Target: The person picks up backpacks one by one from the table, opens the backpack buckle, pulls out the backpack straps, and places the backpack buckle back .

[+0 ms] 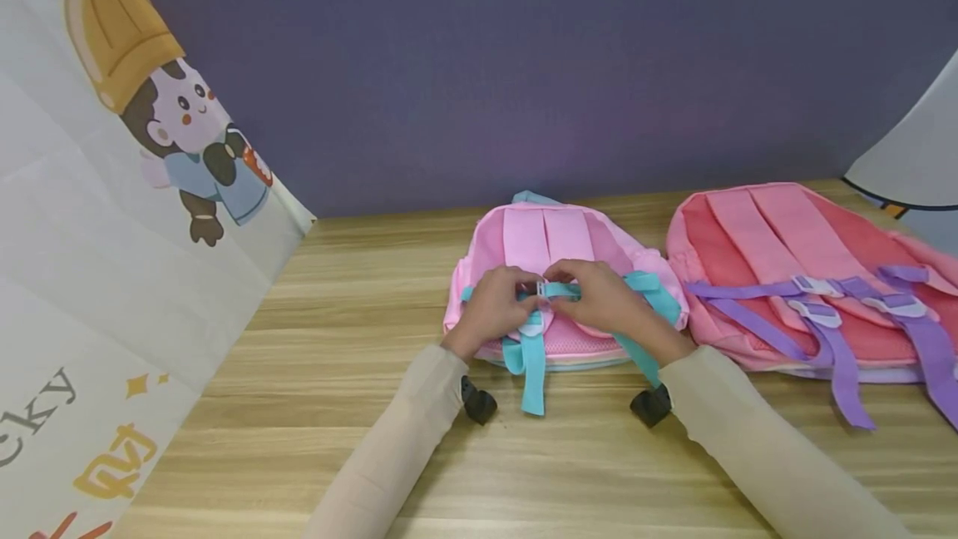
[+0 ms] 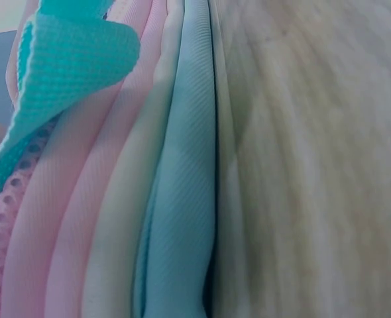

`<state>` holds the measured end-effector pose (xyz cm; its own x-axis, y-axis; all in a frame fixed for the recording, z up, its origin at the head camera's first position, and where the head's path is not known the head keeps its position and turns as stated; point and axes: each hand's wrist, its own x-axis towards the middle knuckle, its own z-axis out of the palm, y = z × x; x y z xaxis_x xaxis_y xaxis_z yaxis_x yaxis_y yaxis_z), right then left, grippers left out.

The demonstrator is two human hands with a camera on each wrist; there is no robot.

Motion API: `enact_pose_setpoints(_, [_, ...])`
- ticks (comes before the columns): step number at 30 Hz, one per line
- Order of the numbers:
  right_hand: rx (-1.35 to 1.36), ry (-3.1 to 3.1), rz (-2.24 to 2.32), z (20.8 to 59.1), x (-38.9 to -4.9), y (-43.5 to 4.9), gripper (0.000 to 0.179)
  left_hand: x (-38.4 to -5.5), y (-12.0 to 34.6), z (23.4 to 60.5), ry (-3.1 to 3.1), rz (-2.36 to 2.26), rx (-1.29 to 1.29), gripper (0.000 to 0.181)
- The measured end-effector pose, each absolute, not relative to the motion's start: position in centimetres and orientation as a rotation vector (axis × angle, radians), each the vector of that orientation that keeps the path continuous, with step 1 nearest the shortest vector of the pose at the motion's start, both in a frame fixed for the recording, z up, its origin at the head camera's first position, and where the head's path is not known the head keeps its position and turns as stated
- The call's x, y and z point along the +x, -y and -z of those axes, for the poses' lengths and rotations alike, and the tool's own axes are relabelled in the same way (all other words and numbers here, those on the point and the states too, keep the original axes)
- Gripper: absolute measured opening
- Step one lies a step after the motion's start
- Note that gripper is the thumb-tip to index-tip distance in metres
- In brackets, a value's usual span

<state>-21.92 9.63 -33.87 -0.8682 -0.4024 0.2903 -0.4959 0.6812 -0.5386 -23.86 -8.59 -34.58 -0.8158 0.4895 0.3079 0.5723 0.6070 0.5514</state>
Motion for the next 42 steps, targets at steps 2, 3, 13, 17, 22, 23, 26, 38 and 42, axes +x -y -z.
enact_pose_setpoints(2, [0.712,2.752,-0.946,33.86,-21.83,-9.54,0.032,-23.84,8.56,34.55,2.704,0.989,-0.897,0.016])
enact_pose_setpoints(3, [0.706,2.75,-0.946,33.91,-21.83,-9.49,0.031,-23.84,8.55,34.54,2.705,0.985,-0.896,0.016])
enact_pose_setpoints(13, [0.686,2.679,-0.943,34.5,-22.14,-9.38,0.027,-23.76,8.46,34.49,2.704,0.985,-0.89,0.024])
enact_pose_setpoints(17, [0.676,2.676,-0.943,34.45,-22.1,-9.39,0.027,-23.75,8.45,34.53,2.717,0.987,-0.876,0.027])
enact_pose_setpoints(22, [0.658,2.68,-0.953,34.33,-22.05,-9.4,0.025,-23.71,8.39,34.45,2.741,1.004,-0.849,0.032])
enact_pose_setpoints(23, [0.656,2.68,-0.956,34.29,-22.03,-9.4,0.024,-23.71,8.39,34.44,2.743,1.01,-0.848,0.032])
enact_pose_setpoints(26, [0.664,2.675,-0.961,34.26,-22.03,-9.39,0.022,-23.72,8.43,34.37,2.746,1.029,-0.851,0.031])
enact_pose_setpoints(38, [0.668,2.675,-0.969,34.19,-22.13,-9.57,0.022,-23.72,8.4,34.37,2.743,1.055,-0.848,0.024])
enact_pose_setpoints(42, [0.664,2.686,-0.987,34.03,-22.06,-9.68,0.021,-23.77,8.38,34.43,2.741,1.06,-0.846,0.023])
